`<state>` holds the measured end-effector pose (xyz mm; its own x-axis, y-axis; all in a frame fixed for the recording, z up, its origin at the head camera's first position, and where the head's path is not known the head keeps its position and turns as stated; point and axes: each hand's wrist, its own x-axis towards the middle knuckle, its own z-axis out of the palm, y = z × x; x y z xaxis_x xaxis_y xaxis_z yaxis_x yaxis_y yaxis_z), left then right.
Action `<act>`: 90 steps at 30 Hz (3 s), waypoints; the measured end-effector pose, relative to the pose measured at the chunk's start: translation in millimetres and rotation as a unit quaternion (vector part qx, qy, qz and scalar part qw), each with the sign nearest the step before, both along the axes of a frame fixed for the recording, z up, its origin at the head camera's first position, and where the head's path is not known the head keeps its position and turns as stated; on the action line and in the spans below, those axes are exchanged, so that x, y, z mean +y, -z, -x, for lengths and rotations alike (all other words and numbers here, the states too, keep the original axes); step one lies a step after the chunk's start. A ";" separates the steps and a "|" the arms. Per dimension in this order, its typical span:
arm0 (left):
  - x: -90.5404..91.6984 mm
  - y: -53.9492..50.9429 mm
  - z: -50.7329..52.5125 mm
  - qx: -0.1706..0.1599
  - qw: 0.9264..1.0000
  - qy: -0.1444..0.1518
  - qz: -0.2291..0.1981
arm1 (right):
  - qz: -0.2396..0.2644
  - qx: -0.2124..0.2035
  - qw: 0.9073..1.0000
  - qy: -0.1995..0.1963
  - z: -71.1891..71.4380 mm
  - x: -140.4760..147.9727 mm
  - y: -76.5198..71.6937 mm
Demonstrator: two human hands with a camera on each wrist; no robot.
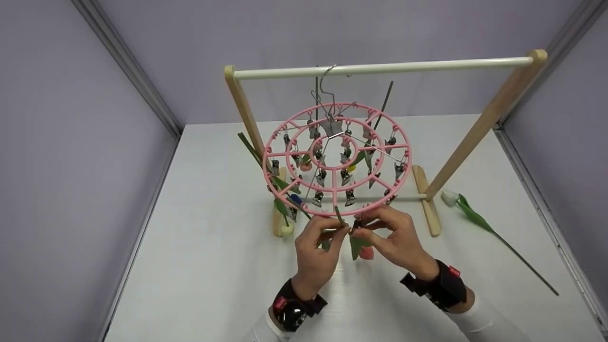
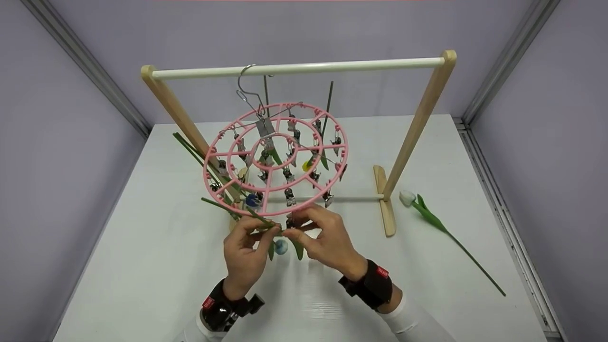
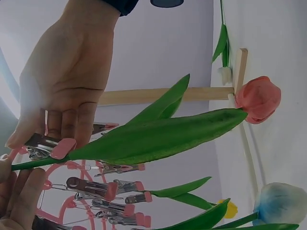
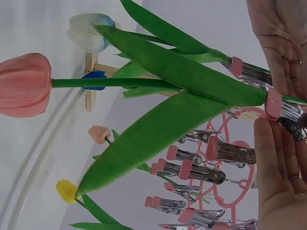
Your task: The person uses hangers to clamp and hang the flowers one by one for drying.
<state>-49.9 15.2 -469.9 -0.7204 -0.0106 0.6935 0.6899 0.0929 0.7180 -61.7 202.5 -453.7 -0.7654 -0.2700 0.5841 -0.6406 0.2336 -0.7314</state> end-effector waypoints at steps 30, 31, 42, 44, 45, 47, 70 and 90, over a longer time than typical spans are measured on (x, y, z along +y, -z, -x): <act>-11.5 1.9 4.9 0.003 1.000 -0.008 -0.013 | -0.068 -0.027 0.981 0.180 2.9 108.0 59.5; -11.5 1.9 4.9 0.002 1.000 -0.007 -0.014 | -0.076 -0.033 0.977 0.194 2.8 114.1 61.7; -7.9 1.8 2.7 0.003 1.000 -0.007 -0.013 | -0.210 -0.089 0.920 0.318 0.4 191.1 93.1; -7.3 1.7 2.4 0.002 1.000 -0.005 -0.015 | -0.237 -0.107 0.906 0.333 -1.3 203.3 96.8; -7.0 1.6 2.3 0.001 1.000 -0.003 -0.016 | -0.250 -0.117 0.899 0.340 -2.1 208.8 98.0; -6.3 1.2 2.3 0.000 1.000 0.000 -0.017 | -0.271 -0.141 0.886 0.349 -3.6 219.1 100.2; -0.8 0.1 1.6 0.008 1.000 0.009 -0.008 | -0.338 -0.306 0.801 0.388 -18.4 271.2 106.4; -12.4 18.1 -4.8 0.019 0.999 0.017 0.025 | -0.339 -0.338 0.793 0.377 -26.4 293.9 113.3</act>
